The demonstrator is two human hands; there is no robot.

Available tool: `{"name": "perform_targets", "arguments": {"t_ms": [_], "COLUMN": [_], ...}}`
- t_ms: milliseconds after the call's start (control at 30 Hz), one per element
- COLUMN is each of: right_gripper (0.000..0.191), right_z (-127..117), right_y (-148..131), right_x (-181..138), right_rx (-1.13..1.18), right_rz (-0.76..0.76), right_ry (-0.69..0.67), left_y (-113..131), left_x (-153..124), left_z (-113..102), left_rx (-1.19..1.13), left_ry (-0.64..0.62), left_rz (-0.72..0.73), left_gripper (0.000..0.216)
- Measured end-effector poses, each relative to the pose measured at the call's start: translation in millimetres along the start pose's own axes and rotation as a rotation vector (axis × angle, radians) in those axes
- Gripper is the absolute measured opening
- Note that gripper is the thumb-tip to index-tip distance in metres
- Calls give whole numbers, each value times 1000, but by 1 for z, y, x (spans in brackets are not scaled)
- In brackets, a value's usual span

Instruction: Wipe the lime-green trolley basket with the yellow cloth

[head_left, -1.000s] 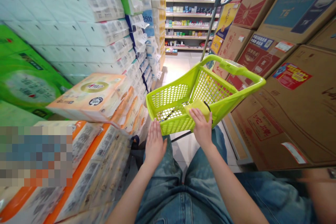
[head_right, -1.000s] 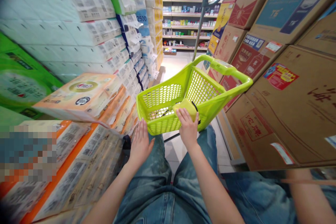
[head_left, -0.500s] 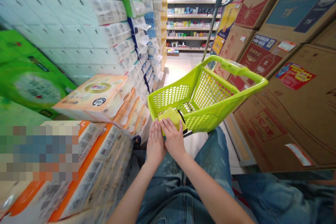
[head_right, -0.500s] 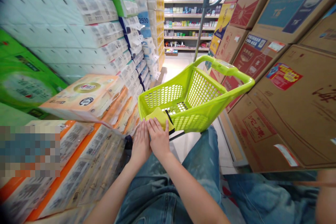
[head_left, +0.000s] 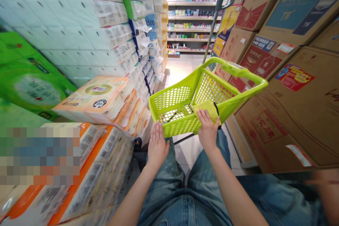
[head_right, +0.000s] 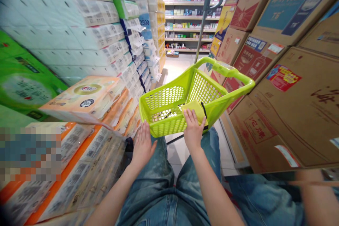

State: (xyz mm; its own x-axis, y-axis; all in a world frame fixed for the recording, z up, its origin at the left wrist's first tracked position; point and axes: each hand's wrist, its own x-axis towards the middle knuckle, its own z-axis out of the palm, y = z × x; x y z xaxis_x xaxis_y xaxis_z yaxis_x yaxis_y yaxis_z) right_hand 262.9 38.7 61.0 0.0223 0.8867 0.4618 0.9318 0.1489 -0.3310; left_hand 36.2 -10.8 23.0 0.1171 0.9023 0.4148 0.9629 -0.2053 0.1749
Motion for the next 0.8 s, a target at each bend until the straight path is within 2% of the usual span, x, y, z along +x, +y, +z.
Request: {"name": "perform_targets", "arguments": {"t_ms": [100,233,300,367,467,600,800], "right_gripper": [76,69,63,61,65,73,83], "right_z": [14,42,51,53,47,30,8], "right_y": [-35,-90,-107,-112,-99,-62,3], "right_x": [-10,-30,-38,-41,-37,-25,-2], "right_rx": [33,132,173,189,176,103,-50], "right_rz": [-28,-210,-272,-307,-365,-391,-155], "right_ry": [-30,-120,-138,-147,-179,-190,-58], "left_y": [0,-3,-4,-5,-4,-2,0], "left_x": [0,-1,-2,-3,-3,-1,0], "left_z": [1,4,5,7,6,3,0], "left_rx": [-4,40,66,77,60,31,17], "left_ry": [4,-4,2,5,0,-8,-21], "left_rz": [-4,9,13,16,25,9,-2], "left_gripper": [91,90,88,88,90,91,93]}}
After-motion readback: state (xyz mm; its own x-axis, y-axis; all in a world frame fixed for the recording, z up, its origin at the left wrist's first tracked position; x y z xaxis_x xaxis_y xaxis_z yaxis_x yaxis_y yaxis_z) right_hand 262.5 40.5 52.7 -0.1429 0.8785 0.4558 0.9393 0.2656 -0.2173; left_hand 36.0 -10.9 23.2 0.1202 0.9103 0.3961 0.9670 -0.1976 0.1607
